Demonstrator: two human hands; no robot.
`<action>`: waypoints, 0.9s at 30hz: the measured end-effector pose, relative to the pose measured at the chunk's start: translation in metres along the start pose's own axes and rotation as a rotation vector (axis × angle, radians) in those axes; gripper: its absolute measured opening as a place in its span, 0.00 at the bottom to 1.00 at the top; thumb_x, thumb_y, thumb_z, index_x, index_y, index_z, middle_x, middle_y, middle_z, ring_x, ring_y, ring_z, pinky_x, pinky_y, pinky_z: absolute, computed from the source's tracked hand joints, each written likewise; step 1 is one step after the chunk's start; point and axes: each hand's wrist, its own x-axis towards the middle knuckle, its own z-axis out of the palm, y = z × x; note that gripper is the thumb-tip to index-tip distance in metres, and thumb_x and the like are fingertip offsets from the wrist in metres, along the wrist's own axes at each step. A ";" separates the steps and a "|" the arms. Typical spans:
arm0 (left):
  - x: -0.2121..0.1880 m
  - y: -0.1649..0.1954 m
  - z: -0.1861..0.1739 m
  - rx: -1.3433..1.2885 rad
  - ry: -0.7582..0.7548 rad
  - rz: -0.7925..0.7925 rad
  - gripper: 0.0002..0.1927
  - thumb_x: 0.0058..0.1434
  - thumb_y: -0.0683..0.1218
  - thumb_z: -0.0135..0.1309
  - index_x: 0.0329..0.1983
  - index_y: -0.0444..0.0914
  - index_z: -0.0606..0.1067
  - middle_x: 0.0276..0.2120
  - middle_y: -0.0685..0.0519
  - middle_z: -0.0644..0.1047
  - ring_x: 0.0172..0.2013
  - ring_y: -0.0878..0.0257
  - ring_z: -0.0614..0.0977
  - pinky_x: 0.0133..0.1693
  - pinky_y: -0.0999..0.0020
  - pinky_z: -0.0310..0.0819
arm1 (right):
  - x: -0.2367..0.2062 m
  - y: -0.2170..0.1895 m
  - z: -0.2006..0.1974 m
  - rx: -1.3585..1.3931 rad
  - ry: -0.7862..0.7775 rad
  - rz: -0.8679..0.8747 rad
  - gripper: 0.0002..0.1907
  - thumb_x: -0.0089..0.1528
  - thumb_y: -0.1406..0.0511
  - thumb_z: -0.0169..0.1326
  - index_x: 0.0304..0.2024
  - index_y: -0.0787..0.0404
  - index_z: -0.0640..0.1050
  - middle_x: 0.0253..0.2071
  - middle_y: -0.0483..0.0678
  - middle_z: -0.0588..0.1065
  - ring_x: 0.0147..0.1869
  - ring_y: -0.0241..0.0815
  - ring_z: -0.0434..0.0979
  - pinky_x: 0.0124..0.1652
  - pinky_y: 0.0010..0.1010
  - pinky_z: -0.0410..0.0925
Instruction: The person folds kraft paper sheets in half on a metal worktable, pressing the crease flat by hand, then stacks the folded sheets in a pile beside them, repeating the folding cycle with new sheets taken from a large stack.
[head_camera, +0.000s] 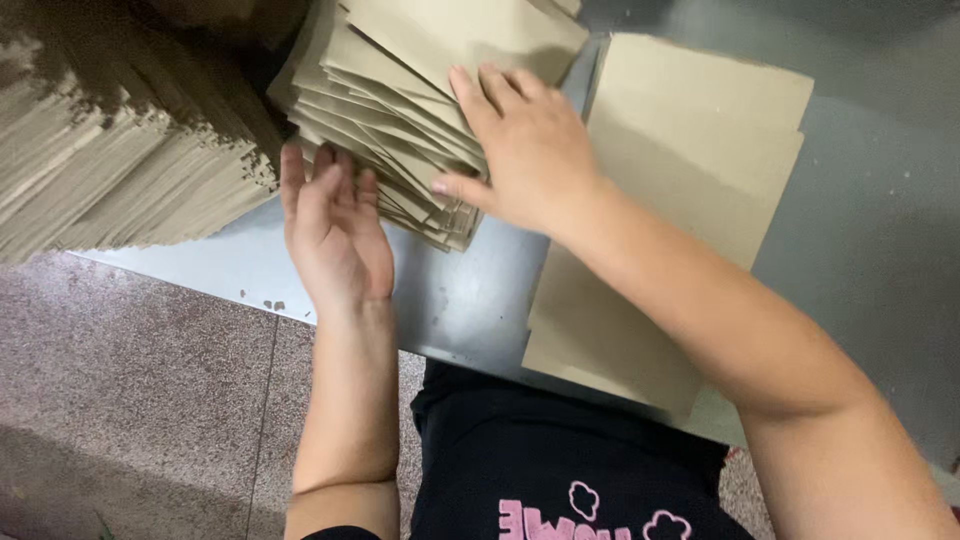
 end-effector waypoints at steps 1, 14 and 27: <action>0.009 -0.001 0.002 0.030 0.038 0.000 0.41 0.62 0.40 0.54 0.77 0.36 0.51 0.69 0.37 0.62 0.62 0.50 0.68 0.58 0.58 0.63 | -0.001 0.003 0.004 0.021 0.002 0.011 0.41 0.58 0.46 0.57 0.61 0.72 0.73 0.50 0.65 0.78 0.54 0.64 0.75 0.51 0.50 0.68; 0.001 -0.025 0.037 0.224 0.058 0.328 0.52 0.66 0.41 0.63 0.81 0.40 0.41 0.79 0.39 0.42 0.75 0.43 0.58 0.73 0.49 0.58 | -0.016 -0.049 -0.020 -0.069 -0.091 0.056 0.06 0.66 0.66 0.55 0.43 0.63 0.78 0.28 0.48 0.79 0.35 0.48 0.80 0.32 0.40 0.72; -0.051 0.008 0.021 0.469 -0.506 0.116 0.28 0.67 0.39 0.62 0.68 0.29 0.66 0.57 0.41 0.76 0.54 0.56 0.79 0.60 0.59 0.78 | -0.065 -0.004 -0.081 0.787 0.296 0.186 0.49 0.61 0.60 0.69 0.73 0.63 0.51 0.73 0.58 0.57 0.78 0.51 0.60 0.70 0.48 0.63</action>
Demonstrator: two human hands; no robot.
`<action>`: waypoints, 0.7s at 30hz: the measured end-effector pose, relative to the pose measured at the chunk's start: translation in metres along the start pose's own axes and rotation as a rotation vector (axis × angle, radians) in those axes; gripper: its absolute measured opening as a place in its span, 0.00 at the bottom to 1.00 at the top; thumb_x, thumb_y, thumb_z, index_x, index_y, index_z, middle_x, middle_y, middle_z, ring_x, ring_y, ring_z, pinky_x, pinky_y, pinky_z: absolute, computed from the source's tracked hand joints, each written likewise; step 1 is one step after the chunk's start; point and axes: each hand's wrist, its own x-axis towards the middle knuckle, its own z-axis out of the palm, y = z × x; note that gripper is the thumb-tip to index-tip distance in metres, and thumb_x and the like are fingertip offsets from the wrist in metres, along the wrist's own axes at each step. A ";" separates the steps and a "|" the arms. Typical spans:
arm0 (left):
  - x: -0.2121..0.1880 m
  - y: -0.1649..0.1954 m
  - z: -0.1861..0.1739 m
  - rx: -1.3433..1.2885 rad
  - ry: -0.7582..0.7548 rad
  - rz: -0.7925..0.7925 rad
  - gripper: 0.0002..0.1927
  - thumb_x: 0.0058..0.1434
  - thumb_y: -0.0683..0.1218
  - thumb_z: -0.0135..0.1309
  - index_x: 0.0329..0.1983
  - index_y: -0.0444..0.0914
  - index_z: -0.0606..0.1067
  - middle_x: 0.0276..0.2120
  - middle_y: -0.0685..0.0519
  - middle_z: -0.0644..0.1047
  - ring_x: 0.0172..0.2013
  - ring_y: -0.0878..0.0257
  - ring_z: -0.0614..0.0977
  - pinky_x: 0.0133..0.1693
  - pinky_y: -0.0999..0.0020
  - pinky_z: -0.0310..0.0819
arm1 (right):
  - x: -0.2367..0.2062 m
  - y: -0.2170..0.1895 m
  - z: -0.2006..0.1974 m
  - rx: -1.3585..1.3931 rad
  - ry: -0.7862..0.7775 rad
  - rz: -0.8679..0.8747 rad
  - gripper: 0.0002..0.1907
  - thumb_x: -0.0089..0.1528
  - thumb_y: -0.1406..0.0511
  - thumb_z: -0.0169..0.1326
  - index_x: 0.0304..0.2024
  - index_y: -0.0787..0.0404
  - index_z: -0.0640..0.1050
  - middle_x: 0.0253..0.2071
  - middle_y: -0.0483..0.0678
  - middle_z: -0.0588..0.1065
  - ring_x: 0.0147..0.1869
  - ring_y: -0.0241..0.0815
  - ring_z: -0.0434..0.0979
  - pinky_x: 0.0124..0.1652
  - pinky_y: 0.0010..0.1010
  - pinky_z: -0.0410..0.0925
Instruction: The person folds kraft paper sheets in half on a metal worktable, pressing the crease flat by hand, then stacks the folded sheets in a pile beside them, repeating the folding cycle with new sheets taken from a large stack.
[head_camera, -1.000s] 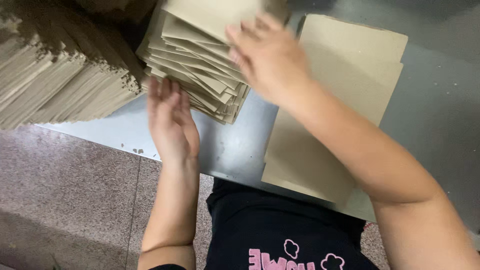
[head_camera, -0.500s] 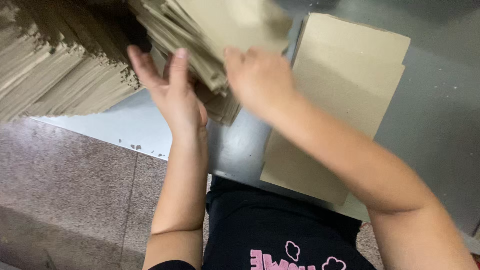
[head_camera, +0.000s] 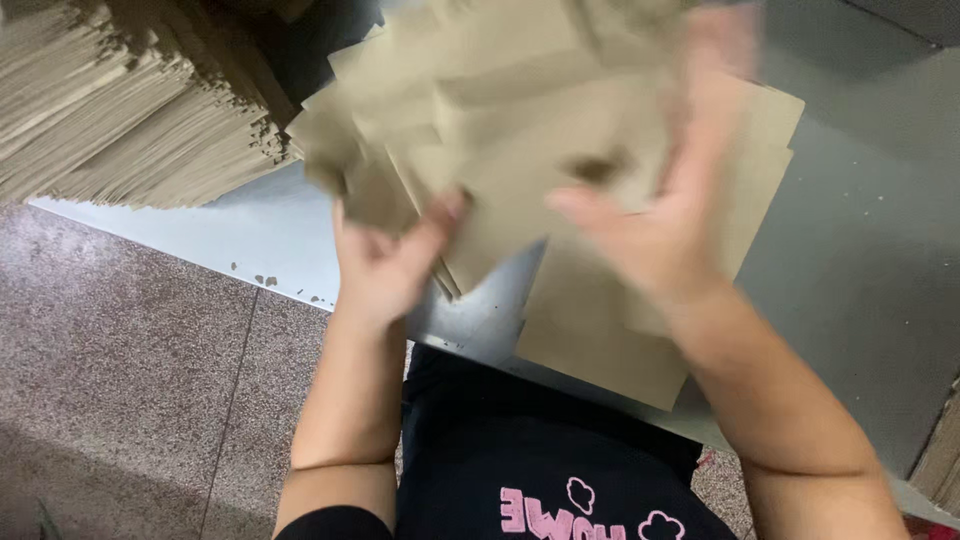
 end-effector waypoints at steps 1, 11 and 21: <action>-0.006 0.004 0.003 -0.012 -0.086 0.041 0.32 0.66 0.40 0.64 0.69 0.30 0.65 0.59 0.41 0.74 0.55 0.55 0.78 0.60 0.59 0.77 | -0.002 0.000 -0.018 -0.053 0.040 -0.029 0.52 0.59 0.63 0.69 0.74 0.62 0.49 0.72 0.60 0.58 0.76 0.51 0.61 0.69 0.47 0.62; 0.022 -0.001 0.057 0.161 -0.508 0.471 0.79 0.47 0.58 0.78 0.78 0.48 0.25 0.77 0.42 0.51 0.73 0.53 0.61 0.72 0.59 0.59 | -0.066 0.011 -0.068 0.787 -0.044 0.189 0.65 0.58 0.66 0.71 0.73 0.54 0.31 0.68 0.53 0.67 0.71 0.45 0.74 0.69 0.46 0.73; 0.023 -0.004 0.065 0.108 -0.414 0.423 0.72 0.51 0.52 0.77 0.81 0.51 0.32 0.67 0.41 0.62 0.65 0.52 0.71 0.67 0.55 0.71 | -0.045 -0.019 -0.056 -0.002 0.189 -0.141 0.43 0.68 0.54 0.61 0.78 0.52 0.54 0.66 0.54 0.64 0.69 0.44 0.67 0.67 0.37 0.65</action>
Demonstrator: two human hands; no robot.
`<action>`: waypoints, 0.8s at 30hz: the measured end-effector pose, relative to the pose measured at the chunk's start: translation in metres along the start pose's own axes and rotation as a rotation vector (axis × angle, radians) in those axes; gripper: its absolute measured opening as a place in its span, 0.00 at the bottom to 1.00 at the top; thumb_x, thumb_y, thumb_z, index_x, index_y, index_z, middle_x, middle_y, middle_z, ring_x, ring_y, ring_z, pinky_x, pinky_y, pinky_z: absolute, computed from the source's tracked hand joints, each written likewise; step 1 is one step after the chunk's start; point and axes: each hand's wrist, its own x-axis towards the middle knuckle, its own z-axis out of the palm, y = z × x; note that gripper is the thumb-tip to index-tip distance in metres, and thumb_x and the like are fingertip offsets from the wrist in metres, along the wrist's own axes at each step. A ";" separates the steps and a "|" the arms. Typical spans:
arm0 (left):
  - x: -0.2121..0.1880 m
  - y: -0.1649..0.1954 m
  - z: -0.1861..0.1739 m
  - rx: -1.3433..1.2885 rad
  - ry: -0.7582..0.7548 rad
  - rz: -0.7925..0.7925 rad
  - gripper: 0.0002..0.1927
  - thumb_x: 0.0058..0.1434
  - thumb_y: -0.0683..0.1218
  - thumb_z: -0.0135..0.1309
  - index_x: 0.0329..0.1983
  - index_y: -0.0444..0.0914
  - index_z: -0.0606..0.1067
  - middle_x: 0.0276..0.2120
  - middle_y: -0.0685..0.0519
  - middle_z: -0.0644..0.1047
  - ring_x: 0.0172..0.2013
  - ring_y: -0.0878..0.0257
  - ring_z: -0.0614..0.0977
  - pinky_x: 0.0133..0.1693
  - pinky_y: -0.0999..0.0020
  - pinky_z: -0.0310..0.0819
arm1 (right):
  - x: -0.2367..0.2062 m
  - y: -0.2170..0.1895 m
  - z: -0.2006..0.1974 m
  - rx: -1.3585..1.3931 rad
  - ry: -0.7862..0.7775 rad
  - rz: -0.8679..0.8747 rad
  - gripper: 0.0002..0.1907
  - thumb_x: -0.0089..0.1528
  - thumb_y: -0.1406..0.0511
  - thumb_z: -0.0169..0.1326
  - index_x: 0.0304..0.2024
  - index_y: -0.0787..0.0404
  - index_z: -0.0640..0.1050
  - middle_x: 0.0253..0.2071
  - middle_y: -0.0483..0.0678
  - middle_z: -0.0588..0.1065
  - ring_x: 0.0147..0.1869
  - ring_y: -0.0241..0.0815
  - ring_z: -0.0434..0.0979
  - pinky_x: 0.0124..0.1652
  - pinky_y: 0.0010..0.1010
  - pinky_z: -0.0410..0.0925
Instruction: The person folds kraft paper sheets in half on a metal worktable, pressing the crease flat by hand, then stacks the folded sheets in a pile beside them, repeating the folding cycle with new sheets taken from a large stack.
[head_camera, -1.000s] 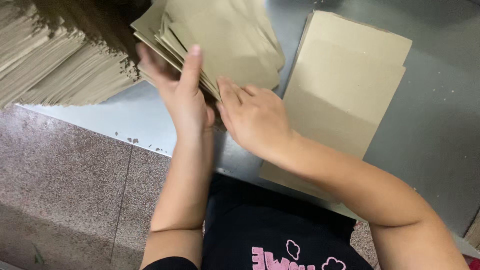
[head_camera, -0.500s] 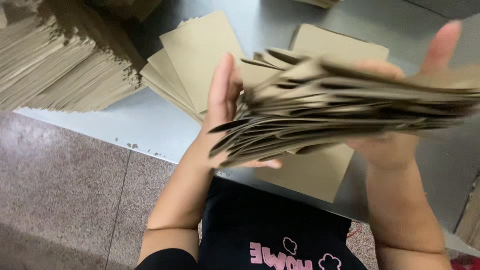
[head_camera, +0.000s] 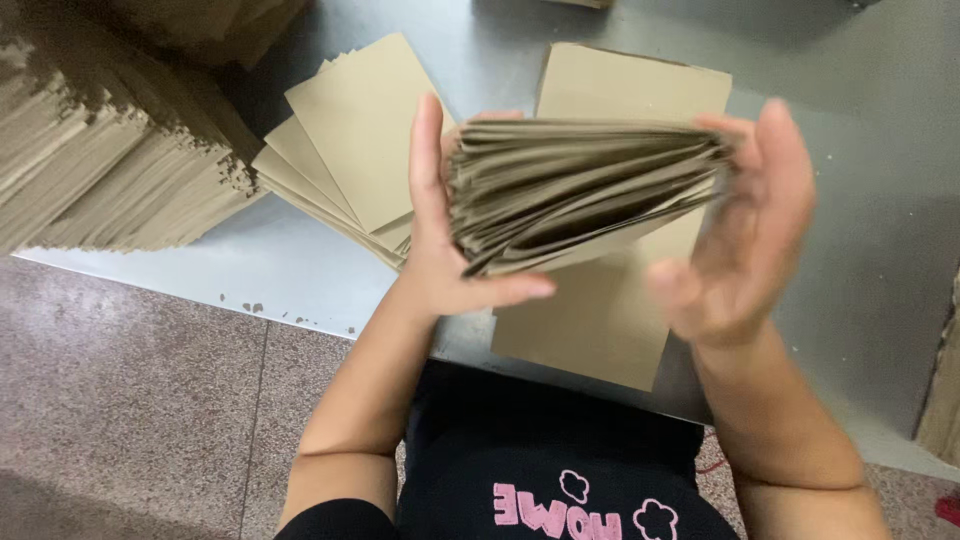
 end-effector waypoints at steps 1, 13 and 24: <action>0.002 0.001 -0.003 0.013 -0.023 0.036 0.73 0.49 0.53 0.76 0.81 0.52 0.31 0.70 0.40 0.59 0.68 0.50 0.69 0.69 0.54 0.70 | 0.013 -0.002 -0.002 -0.241 -0.041 -0.201 0.43 0.66 0.49 0.59 0.76 0.56 0.56 0.64 0.59 0.63 0.70 0.50 0.65 0.67 0.44 0.65; -0.027 0.001 -0.001 -0.087 -0.022 -0.118 0.48 0.60 0.43 0.72 0.76 0.44 0.54 0.54 0.42 0.77 0.51 0.56 0.79 0.56 0.64 0.74 | 0.042 -0.017 -0.012 -0.185 -0.197 -0.020 0.49 0.58 0.43 0.65 0.71 0.59 0.61 0.66 0.55 0.67 0.70 0.48 0.64 0.67 0.43 0.61; -0.010 0.004 0.019 0.272 0.071 0.477 0.24 0.65 0.43 0.56 0.63 0.52 0.70 0.64 0.40 0.64 0.58 0.41 0.74 0.60 0.50 0.77 | -0.042 -0.016 0.014 0.301 0.273 0.190 0.36 0.62 0.47 0.63 0.62 0.62 0.70 0.51 0.50 0.77 0.55 0.37 0.80 0.56 0.27 0.74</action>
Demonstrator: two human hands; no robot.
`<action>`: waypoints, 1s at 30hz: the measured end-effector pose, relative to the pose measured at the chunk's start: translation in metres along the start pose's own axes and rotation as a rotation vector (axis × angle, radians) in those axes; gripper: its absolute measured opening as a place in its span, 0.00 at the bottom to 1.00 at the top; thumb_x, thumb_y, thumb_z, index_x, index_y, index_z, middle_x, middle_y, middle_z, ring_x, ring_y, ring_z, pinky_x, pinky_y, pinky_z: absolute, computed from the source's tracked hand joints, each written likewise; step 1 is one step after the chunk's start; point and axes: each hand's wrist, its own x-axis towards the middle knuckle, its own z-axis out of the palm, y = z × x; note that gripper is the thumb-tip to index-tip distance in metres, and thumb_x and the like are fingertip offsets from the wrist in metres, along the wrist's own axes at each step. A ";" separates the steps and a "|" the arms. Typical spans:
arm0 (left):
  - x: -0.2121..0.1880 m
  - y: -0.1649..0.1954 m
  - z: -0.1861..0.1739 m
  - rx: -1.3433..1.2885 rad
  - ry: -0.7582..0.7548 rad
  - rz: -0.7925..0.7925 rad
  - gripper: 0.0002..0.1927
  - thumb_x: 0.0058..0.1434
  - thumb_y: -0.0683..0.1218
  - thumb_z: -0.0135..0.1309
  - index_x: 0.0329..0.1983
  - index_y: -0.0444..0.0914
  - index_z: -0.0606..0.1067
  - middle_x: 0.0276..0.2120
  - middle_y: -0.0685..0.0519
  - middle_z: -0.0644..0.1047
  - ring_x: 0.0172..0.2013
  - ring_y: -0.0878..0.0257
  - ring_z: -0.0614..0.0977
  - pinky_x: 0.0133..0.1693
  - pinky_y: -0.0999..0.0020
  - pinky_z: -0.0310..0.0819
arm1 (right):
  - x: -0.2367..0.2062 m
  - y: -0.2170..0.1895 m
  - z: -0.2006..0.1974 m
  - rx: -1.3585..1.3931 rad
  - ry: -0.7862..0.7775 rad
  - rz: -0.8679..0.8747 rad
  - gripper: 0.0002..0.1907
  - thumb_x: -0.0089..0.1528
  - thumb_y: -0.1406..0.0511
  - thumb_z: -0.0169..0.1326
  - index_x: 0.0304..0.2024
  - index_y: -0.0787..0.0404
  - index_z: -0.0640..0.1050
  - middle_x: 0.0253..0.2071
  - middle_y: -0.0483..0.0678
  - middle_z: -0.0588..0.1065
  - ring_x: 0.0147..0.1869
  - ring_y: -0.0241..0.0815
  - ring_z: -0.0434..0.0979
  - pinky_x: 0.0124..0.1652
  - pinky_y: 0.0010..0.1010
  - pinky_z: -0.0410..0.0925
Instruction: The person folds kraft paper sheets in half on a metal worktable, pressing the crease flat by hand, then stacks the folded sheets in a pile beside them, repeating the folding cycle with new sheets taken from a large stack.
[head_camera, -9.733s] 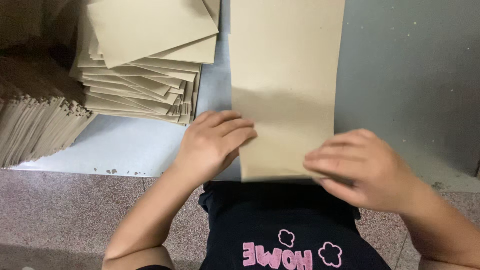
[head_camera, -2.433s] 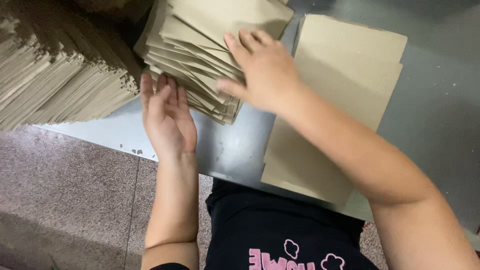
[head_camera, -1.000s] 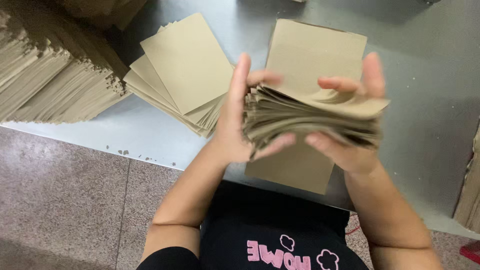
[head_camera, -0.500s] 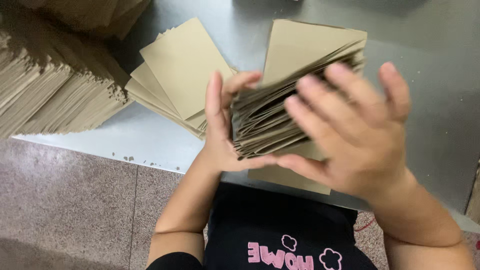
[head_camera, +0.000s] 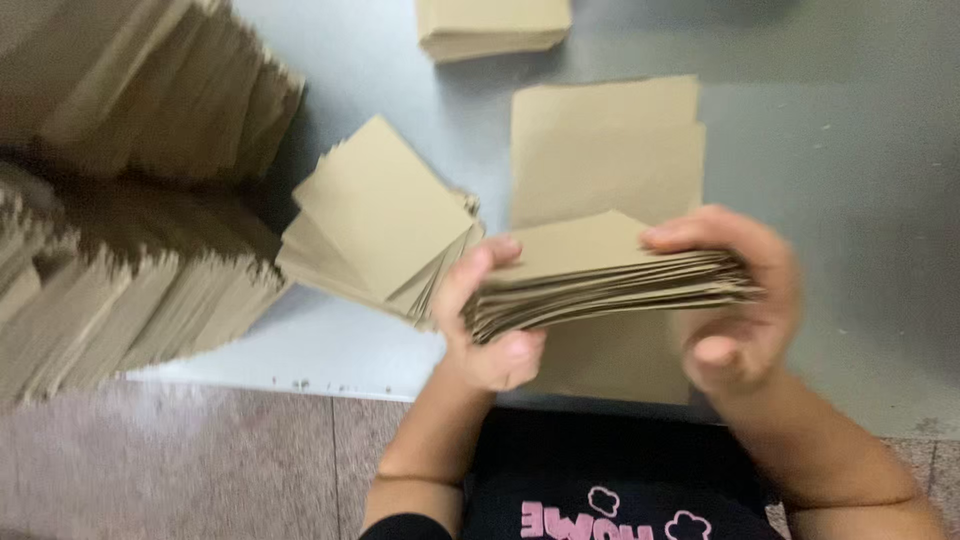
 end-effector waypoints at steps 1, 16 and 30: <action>0.000 -0.003 0.002 0.031 -0.007 0.019 0.23 0.64 0.42 0.57 0.62 0.51 0.71 0.63 0.40 0.64 0.56 0.42 0.75 0.57 0.49 0.79 | 0.000 -0.001 0.004 0.071 0.015 0.030 0.35 0.61 0.46 0.61 0.59 0.63 0.72 0.51 0.51 0.77 0.56 0.38 0.79 0.55 0.27 0.73; -0.014 -0.005 0.003 -0.211 0.012 -0.176 0.09 0.70 0.48 0.50 0.49 0.40 0.74 0.55 0.42 0.68 0.51 0.46 0.77 0.53 0.49 0.80 | 0.017 -0.025 0.022 0.210 0.131 0.088 0.28 0.65 0.57 0.62 0.62 0.60 0.67 0.49 0.52 0.76 0.53 0.37 0.79 0.55 0.29 0.73; 0.025 0.007 0.001 -0.069 -0.167 -0.152 0.13 0.65 0.44 0.67 0.49 0.40 0.76 0.57 0.38 0.72 0.50 0.50 0.83 0.50 0.60 0.82 | 0.001 -0.031 0.001 -0.422 0.035 0.085 0.21 0.68 0.56 0.55 0.53 0.67 0.74 0.47 0.55 0.79 0.51 0.40 0.80 0.52 0.29 0.73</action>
